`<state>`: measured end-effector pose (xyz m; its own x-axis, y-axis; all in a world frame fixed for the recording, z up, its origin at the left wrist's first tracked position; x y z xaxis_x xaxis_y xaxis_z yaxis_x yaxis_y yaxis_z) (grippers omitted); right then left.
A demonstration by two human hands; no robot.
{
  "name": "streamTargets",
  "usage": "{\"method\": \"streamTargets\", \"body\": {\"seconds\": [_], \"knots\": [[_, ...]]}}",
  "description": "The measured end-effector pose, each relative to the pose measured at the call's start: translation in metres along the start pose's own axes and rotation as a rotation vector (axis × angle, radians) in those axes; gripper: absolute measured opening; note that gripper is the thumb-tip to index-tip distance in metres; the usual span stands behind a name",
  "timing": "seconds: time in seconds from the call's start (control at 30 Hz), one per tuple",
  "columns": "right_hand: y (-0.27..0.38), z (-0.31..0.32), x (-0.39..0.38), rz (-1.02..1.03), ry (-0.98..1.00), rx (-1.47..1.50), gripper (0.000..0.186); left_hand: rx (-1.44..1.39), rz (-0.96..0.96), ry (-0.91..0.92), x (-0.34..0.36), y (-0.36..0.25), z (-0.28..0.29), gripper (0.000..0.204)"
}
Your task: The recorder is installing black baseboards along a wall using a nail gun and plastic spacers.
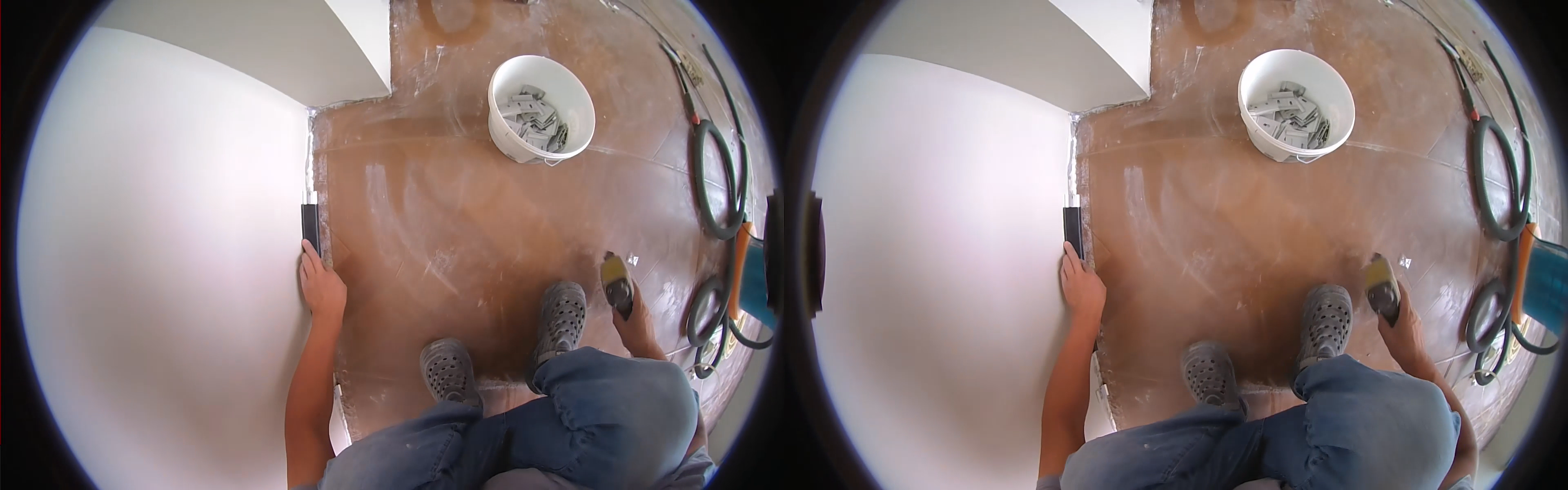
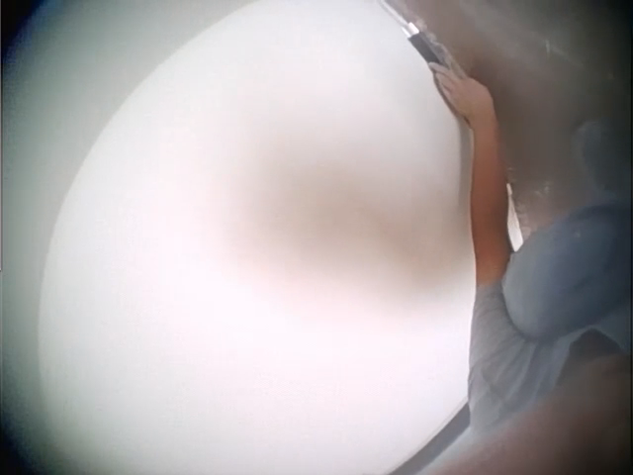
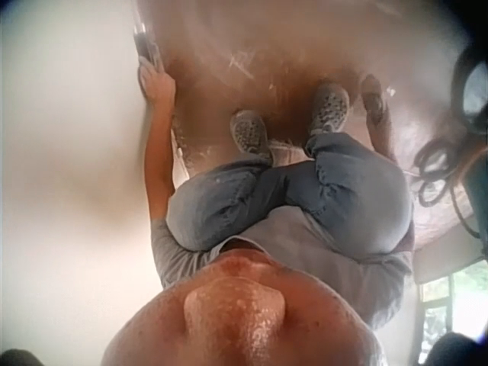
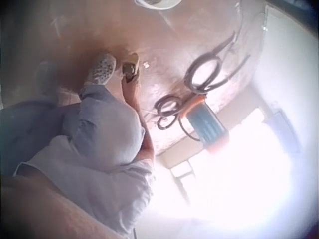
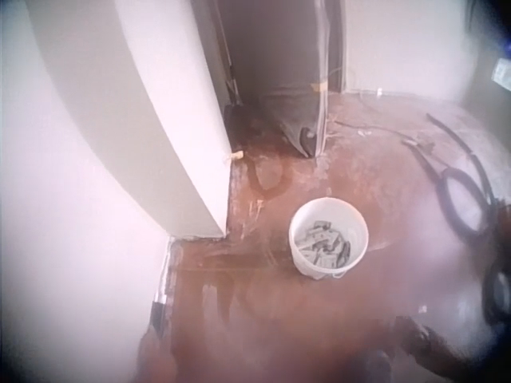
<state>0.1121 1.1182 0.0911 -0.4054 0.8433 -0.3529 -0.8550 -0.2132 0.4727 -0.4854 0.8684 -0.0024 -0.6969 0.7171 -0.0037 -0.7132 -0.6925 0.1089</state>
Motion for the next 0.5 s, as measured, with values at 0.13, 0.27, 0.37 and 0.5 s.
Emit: {"method": "streamTargets", "body": {"seconds": [0.13,0.27,0.37,0.5], "knots": [[0.113,0.009,0.087,-0.087,0.395,0.662,0.032,-0.135,0.132,0.146,0.010,-0.006,0.018,0.074],[0.172,-0.040,0.154,0.005,0.679,0.587,0.027,-0.160,0.154,0.194,0.013,-0.003,0.030,0.071],[0.201,-0.076,0.177,0.011,0.763,0.740,0.024,-0.008,0.040,0.294,0.012,0.015,0.015,0.064],[0.270,-0.118,0.186,-0.297,0.925,1.432,0.020,0.105,-0.102,0.315,0.018,-0.002,0.028,0.055]]}}
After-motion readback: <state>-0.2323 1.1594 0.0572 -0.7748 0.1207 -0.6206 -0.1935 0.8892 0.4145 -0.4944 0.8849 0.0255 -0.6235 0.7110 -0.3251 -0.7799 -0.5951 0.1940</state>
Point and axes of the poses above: each hand's wrist, its own x-axis towards the middle knuckle, its own z-axis out of the back of the hand, y = z × x, the point moved 6 cm from there along x, towards the middle knuckle, and after that the axes turned 5 degrees about z, right-handed, at the moved point
